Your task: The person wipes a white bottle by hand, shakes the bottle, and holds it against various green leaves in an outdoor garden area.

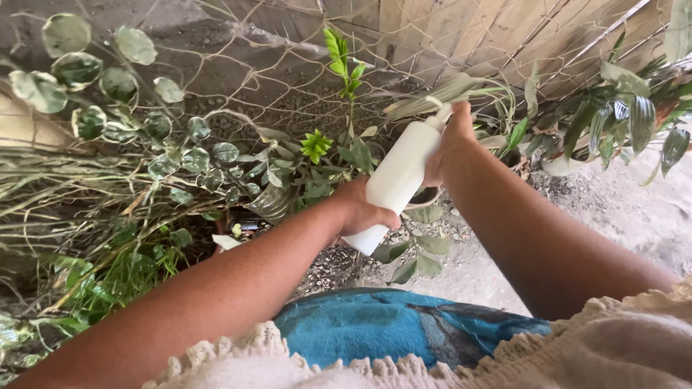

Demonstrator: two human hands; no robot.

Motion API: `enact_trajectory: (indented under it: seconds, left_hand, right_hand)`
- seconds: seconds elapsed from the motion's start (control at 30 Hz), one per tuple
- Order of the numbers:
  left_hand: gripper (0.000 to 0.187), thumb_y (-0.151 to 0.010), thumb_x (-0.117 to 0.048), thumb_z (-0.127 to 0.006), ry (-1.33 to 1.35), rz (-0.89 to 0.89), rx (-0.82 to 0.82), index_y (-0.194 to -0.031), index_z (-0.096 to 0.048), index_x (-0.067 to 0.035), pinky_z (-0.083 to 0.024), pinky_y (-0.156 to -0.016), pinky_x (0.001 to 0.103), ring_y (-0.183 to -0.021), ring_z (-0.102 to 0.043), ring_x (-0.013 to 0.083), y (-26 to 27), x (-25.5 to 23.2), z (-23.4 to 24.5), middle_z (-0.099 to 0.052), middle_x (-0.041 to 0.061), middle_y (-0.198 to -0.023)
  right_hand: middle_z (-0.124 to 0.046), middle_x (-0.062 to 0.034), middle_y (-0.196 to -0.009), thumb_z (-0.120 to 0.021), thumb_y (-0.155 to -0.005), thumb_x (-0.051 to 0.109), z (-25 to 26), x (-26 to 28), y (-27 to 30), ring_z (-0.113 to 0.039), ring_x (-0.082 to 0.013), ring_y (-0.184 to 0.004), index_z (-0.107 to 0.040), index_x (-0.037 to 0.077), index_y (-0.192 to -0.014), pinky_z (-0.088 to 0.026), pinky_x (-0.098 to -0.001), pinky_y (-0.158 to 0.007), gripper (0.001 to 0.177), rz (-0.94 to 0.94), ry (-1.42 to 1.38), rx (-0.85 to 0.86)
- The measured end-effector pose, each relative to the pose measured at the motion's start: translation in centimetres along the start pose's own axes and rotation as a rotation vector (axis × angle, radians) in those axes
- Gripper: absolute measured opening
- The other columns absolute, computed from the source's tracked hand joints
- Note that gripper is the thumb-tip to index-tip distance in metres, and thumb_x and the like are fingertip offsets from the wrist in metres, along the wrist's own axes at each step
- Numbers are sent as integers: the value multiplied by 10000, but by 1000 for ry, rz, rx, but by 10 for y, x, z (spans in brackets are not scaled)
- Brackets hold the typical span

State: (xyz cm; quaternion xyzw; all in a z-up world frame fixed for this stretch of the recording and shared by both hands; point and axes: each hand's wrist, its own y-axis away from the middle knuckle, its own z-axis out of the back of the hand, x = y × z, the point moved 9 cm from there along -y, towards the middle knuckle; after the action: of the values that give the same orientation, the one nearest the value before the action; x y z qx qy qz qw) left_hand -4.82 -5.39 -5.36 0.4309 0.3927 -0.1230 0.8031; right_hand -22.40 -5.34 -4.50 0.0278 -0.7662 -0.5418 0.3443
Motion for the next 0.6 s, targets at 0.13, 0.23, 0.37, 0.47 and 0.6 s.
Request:
enact_trajectory:
  seconds: [0.13,0.23,0.37,0.47,0.6]
  left_hand:
    - [948,-607,-204,-883,41,67,21,-1451,-457,-133,-622,-912,479,-1054,-741,282,8,-2,-6,-704,132,-1257]
    - [954,-596,-186,-850,107,144,46,-1459,-443,-182,-625,-849,507,-1030,-735,276,14,-5,-9,-696,109,-1251]
    - [932,-573,-175,-848,192,98,65,-1433,-491,-176,-617,-837,482,-1000,-756,273,12,-8,-10,-730,112,-1229]
    - [944,-564,-165,-858,212,55,81,-1434,-492,-176,-614,-862,453,-998,-758,264,10,-7,-12,-735,113,-1226]
    - [929,-565,-170,-851,249,43,85,-1423,-496,-176,-615,-832,447,-984,-756,258,8,-8,-15,-736,115,-1219]
  right_hand:
    - [-696,-69,-1072,-400,-854,805,7,-7,-17,-691,-326,-1034,-639,202,-1137,-497,-723,-957,708,-50,-99,60]
    - [-717,-124,-1072,-391,-805,853,5,-9,-12,-694,-355,-1003,-668,173,-1137,-470,-703,-950,806,-110,-53,128]
    - [-729,-183,-1036,-389,-756,876,-1,-12,-7,-701,-387,-956,-687,132,-1111,-474,-683,-932,876,-102,-16,284]
    - [-715,-153,-988,-408,-762,870,-3,-12,-20,-684,-362,-920,-688,130,-1068,-500,-646,-919,848,-101,-62,302]
    - [-718,-127,-977,-433,-783,847,-1,-4,-28,-674,-325,-905,-698,117,-1038,-519,-599,-905,817,-91,-87,254]
